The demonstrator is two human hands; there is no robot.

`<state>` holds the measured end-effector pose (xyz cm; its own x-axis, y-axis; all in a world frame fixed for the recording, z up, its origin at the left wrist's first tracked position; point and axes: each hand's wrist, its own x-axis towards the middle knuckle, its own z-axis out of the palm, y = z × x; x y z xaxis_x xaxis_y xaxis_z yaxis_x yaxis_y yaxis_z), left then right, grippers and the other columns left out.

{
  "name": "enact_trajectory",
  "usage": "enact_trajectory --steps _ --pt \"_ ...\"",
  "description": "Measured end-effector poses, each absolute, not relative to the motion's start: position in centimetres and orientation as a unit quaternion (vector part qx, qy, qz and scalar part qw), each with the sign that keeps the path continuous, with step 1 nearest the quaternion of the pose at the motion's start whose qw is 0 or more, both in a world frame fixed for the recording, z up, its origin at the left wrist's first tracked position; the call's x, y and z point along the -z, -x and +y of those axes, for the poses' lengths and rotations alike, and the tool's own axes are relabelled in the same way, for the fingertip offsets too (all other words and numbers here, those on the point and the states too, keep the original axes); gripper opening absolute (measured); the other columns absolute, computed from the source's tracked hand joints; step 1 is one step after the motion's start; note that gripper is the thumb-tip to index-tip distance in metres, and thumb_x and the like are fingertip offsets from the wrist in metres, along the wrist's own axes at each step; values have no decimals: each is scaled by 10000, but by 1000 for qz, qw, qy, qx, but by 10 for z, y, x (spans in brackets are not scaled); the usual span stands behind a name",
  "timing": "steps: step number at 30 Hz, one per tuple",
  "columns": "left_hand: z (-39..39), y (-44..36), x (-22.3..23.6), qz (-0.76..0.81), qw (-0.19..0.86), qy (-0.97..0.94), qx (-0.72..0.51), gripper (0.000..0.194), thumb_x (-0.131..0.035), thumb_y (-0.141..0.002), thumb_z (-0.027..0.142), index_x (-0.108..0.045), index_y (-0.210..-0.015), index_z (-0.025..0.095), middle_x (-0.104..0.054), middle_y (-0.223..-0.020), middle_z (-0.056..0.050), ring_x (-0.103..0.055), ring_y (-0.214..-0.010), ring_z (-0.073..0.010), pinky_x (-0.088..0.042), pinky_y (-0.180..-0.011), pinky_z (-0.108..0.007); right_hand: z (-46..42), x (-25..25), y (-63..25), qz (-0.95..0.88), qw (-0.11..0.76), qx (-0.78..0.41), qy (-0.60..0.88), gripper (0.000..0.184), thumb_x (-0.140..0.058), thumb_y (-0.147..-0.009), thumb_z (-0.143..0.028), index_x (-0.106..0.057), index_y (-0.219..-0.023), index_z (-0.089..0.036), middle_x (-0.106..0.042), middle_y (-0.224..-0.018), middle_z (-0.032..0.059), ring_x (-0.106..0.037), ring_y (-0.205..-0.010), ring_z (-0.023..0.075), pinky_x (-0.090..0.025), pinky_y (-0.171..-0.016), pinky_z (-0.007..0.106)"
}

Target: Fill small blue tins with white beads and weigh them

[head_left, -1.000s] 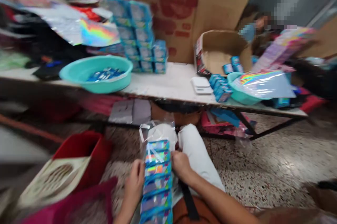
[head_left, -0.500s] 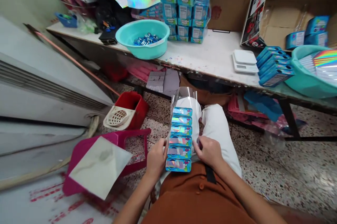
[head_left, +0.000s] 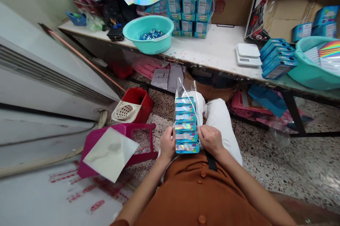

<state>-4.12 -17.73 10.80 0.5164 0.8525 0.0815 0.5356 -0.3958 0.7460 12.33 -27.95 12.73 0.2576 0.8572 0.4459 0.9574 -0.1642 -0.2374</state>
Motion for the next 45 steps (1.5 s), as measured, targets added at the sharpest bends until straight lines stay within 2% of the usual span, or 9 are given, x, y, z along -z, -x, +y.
enact_trajectory --steps 7,10,15,19,24,28,39,42,45 --pt "-195 89 -112 364 169 -893 -204 286 -407 -924 274 -503 -667 194 -543 -651 -18 -511 -652 -137 -369 -664 -258 -313 -123 -118 -684 232 90 685 378 -429 -944 -209 -534 -582 -187 -547 -543 14 -466 -532 124 -273 -584 296" --pt "-206 102 -113 326 133 -914 -201 264 -442 -910 232 -508 -658 191 -565 -639 -22 -525 -646 -138 -379 -668 -261 -323 -126 -116 -712 230 81 659 361 -449 -932 -213 -543 -584 -187 -545 -535 6 -457 -518 124 -263 -575 308" --pt "-223 112 -116 288 123 -927 -206 227 -472 -887 192 -516 -664 190 -576 -629 -21 -530 -622 -135 -390 -644 -258 -333 -134 -115 -753 203 68 622 331 -449 -919 -188 -561 -608 -187 -548 -544 8 -448 -516 127 -249 -562 318" --pt "-228 109 -117 315 108 -917 -218 211 -480 -881 197 -520 -674 194 -570 -629 -18 -540 -630 -142 -398 -654 -272 -336 -137 -112 -731 200 90 647 348 -449 -920 -195 -555 -588 -187 -534 -522 14 -447 -511 130 -255 -566 317" --pt "-221 107 -116 312 56 -894 -317 75 -607 -820 212 -541 -802 182 -606 -677 -5 -575 -640 -132 -438 -660 -251 -333 -142 -108 -669 206 111 705 336 -472 -906 -231 -550 -582 -186 -556 -537 17 -450 -518 124 -246 -563 304" --pt "-214 110 -122 237 30 -908 -343 159 -670 -773 151 -576 -899 172 -664 -744 -21 -624 -694 -140 -477 -701 -252 -331 -146 -107 -649 232 150 709 297 -528 -880 -246 -550 -591 -186 -536 -529 -5 -446 -536 114 -259 -581 286" --pt "-223 114 -134 235 75 -903 -352 250 -659 -776 113 -630 -1017 173 -717 -857 -50 -676 -786 -148 -522 -763 -251 -334 -155 -112 -692 259 199 644 326 -570 -870 -220 -500 -552 -199 -483 -485 -31 -418 -522 108 -277 -579 280" --pt "-220 112 -135 234 58 -903 -357 258 -656 -778 121 -630 -1029 175 -719 -863 -52 -681 -792 -151 -526 -775 -254 -327 -155 -115 -682 257 204 654 301 -588 -867 -243 -526 -577 -197 -527 -515 -23 -452 -537 106 -302 -589 274" --pt "-213 107 -138 227 56 -902 -364 293 -663 -765 103 -614 -1048 160 -718 -891 -65 -682 -826 -158 -531 -793 -257 -319 -154 -120 -678 279 197 651 143 -601 -870 -240 -622 -740 -186 -617 -618 -3 -533 -612 111 -358 -629 258"
